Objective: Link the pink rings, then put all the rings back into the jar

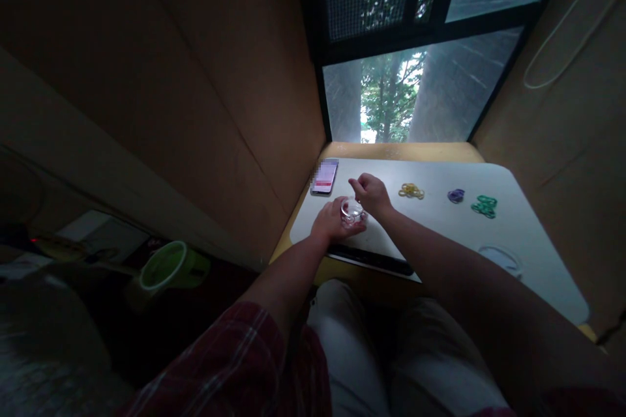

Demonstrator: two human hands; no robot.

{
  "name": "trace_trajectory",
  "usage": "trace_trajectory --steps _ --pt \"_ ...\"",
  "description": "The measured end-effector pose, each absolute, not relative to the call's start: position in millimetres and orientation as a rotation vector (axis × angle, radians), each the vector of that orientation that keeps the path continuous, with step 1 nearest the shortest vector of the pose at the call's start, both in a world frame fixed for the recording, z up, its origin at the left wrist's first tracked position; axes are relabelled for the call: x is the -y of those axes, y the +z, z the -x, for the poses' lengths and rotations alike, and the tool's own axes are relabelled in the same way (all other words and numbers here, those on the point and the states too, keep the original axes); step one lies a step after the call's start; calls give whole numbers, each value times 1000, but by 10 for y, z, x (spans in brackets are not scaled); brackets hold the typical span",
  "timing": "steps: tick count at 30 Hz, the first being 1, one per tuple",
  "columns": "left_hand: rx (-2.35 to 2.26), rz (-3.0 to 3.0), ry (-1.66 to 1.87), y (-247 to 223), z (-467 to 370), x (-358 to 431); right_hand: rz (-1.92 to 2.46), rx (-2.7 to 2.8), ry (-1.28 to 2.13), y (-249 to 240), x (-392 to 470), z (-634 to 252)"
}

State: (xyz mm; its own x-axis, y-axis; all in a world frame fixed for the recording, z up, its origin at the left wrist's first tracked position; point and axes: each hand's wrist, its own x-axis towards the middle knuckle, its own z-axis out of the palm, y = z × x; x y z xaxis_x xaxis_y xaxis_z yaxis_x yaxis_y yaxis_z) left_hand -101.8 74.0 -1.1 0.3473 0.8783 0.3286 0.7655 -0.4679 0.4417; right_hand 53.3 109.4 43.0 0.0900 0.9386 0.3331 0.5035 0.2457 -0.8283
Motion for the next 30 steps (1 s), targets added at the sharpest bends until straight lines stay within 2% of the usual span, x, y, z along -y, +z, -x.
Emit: trace_trajectory --steps 10,22,30 --pt "-1511 -2356 759 49 998 -725 1449 1688 486 484 -1081 -455" --pt "-1446 -2390 830 -8 1012 -746 1381 1662 575 491 -1177 -525" --pt "-1518 -2336 798 23 984 -720 1436 2094 393 614 -1156 -529"
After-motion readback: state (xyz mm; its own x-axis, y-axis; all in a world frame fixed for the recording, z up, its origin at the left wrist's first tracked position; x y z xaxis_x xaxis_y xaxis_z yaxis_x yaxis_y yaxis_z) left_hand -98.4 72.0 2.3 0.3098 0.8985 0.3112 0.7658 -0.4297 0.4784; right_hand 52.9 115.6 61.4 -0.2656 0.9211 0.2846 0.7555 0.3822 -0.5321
